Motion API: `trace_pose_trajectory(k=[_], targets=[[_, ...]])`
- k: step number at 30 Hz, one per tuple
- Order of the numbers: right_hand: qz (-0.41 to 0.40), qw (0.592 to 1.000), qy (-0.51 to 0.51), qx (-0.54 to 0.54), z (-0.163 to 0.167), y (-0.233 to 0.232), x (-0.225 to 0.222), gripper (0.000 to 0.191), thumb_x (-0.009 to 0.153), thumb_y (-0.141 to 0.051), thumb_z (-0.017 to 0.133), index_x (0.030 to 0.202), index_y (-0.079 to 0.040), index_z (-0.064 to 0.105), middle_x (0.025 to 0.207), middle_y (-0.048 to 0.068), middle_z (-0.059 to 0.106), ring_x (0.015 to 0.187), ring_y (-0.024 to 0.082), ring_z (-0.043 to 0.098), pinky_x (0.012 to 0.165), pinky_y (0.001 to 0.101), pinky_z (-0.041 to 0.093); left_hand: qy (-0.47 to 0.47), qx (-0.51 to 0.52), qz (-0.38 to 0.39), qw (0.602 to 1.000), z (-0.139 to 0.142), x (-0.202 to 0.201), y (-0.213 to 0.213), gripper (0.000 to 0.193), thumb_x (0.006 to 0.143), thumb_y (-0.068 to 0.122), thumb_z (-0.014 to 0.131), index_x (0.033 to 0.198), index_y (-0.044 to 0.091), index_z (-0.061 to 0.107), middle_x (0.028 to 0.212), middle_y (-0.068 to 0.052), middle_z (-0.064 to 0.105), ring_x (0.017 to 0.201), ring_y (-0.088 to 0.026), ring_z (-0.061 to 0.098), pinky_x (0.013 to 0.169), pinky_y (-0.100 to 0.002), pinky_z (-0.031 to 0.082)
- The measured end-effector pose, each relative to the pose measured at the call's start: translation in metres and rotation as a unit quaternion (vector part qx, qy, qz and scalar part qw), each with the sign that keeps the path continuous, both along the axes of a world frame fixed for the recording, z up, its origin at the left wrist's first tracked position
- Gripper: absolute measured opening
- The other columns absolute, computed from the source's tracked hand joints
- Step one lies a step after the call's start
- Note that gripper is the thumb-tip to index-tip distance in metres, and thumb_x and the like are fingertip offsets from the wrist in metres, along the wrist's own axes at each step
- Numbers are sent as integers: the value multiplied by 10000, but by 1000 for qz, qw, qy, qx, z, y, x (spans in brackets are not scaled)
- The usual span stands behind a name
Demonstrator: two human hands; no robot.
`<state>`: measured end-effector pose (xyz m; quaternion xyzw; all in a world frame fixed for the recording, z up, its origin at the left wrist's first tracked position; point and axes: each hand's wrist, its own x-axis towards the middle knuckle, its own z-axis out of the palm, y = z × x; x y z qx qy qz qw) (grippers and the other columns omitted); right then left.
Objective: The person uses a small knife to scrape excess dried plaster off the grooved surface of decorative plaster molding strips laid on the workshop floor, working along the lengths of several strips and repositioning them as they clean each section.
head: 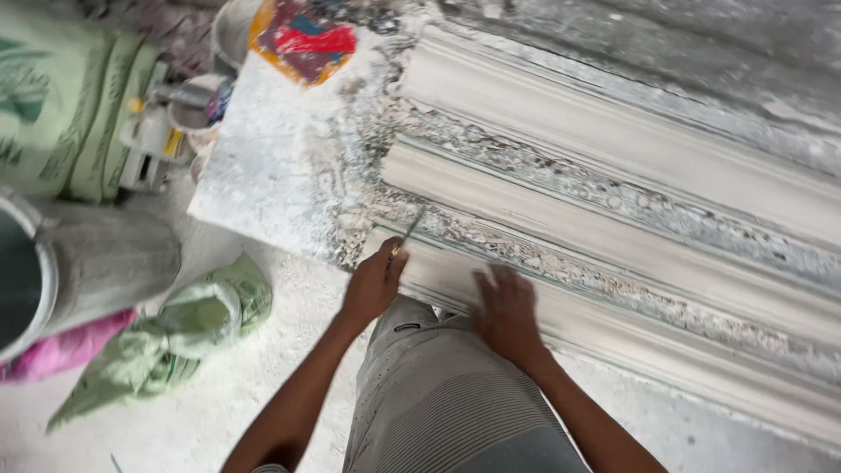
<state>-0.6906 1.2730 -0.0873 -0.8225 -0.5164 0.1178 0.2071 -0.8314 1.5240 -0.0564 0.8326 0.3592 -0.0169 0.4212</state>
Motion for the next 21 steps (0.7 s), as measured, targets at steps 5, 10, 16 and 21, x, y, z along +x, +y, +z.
trace_pose_trajectory(k=[5, 10, 16, 21], targets=[[-87, 987, -78, -112, -12, -54, 18, 635, 969, -512, 510, 1516, -197, 438, 1621, 126, 341, 1502, 428, 250, 1188, 652, 190, 46, 100, -271, 956, 12, 11, 56, 334, 953, 247, 598, 1216, 49, 543, 1016, -148, 690, 835, -370, 703, 693, -518, 559], [-221, 970, -23, -100, -18, -50, 12, 747, 966, -590, 504, 1555, -143, 401, 1645, 200, 288, 1525, 474, 195, 1211, 663, 156, -30, 222, -502, 835, 5, 50, 98, 330, 938, 239, 616, 1252, 135, 615, 1047, -101, 694, 864, -307, 716, 643, -458, 588], [-439, 876, 61, -192, -13, -47, 5, 1035, 833, -760, 593, 1618, -150, 307, 1681, 312, 86, 1538, 547, -13, 1189, 712, 69, -73, 261, -619, 737, 11, 78, 160, 392, 986, 250, 621, 1372, 196, 586, 1001, -64, 712, 715, -256, 721, 525, -402, 586], [-547, 822, 114, -109, -5, -50, -5, 1351, 650, -839, 710, 1639, -59, 224, 1666, 355, -63, 1504, 586, -155, 1170, 736, 58, -110, 308, -690, 645, 10, 105, 163, 551, 879, 143, 628, 1412, 242, 531, 994, -79, 720, 649, -236, 727, 487, -375, 583]])
